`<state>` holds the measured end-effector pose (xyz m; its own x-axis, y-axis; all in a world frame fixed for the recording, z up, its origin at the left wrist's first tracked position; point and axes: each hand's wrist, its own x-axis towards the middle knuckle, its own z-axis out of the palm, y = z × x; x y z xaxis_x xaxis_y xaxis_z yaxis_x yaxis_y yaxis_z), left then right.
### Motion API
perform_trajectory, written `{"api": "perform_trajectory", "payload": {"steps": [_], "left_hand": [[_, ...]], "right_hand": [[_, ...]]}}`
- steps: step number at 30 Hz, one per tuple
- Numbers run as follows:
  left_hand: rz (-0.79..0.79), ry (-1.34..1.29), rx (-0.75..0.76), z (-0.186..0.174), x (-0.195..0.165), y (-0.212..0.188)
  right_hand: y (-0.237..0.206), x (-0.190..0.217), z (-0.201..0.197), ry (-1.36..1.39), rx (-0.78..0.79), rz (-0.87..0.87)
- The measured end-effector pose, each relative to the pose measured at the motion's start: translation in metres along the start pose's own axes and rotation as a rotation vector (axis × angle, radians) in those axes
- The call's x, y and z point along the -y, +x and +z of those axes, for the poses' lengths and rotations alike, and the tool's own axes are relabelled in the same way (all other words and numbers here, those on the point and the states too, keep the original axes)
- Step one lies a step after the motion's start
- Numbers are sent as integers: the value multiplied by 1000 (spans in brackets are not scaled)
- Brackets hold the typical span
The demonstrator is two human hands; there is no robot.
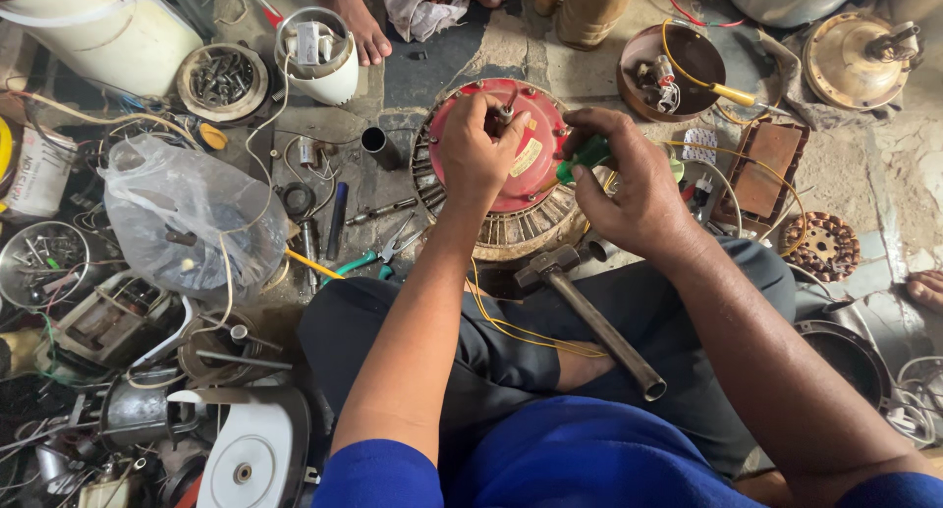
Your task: The person assembles an electrical motor by placing a red circular component onto a stator, then uses a hammer and screwdriver to secure it. They then connect wires to the motor terminals.
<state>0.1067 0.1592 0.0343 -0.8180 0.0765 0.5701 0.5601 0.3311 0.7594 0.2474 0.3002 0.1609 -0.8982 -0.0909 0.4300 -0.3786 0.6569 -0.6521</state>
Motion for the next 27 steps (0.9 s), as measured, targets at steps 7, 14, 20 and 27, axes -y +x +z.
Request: {"api": "perform_trajectory", "payload": {"steps": [7,14,20,27], "left_hand": [[-29,-59,27,0,1,-2],[193,-137,55,-2,10,-2],[-297,-142,120,9,16,-8],[-172,96,63,19,13,3]], "right_hand": [[10,7,-6,65,65,1],[11,16,7,-27,61,-9],[12,10,11,-29,17,-13],[7,15,21,-38,-16,21]]}}
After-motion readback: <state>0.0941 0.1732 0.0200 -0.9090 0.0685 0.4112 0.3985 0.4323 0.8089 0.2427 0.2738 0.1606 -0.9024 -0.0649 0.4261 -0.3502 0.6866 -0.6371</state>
